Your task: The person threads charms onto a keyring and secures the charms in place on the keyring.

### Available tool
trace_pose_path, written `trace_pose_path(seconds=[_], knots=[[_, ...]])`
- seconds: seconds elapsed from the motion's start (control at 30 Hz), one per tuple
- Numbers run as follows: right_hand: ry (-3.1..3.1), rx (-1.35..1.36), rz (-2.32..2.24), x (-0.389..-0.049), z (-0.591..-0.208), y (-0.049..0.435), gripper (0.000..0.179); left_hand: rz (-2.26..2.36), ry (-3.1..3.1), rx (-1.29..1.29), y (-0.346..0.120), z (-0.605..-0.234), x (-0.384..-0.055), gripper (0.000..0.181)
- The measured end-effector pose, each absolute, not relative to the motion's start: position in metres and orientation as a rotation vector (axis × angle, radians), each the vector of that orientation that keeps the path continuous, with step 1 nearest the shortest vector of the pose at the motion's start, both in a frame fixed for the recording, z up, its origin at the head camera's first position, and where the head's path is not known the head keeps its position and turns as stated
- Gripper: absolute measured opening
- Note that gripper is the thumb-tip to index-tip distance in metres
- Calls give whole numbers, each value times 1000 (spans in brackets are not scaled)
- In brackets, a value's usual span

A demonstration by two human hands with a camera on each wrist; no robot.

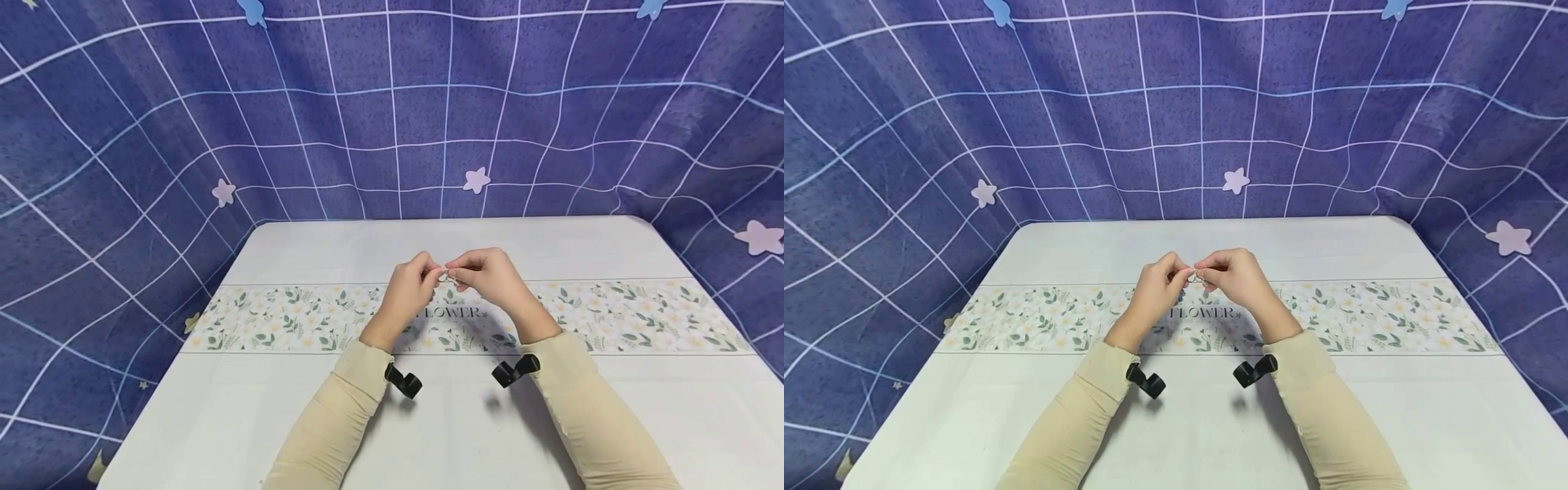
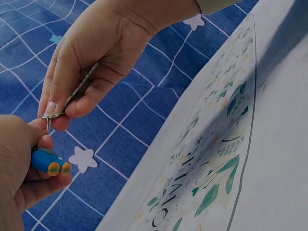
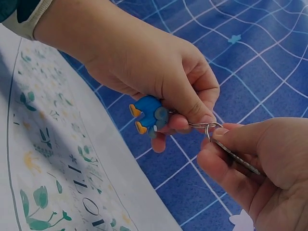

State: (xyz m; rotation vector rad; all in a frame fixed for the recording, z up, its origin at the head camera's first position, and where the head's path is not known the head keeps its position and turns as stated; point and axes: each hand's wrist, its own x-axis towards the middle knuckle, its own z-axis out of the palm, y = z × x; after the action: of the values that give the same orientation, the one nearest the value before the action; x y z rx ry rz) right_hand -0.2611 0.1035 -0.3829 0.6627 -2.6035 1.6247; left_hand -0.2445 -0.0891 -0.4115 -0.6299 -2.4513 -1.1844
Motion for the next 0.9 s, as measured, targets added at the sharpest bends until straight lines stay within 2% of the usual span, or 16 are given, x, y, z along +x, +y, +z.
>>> trace_pose_path(seconds=[0.57,0.9], knots=[[-2640,722,1469,-260,-380,99,11,-1164,-2486,-590,-91,-410,-245,15],[-2520,655,1936,-265,-389,104,28,-1176,-2394,-584,-89,-411,-245,12]])
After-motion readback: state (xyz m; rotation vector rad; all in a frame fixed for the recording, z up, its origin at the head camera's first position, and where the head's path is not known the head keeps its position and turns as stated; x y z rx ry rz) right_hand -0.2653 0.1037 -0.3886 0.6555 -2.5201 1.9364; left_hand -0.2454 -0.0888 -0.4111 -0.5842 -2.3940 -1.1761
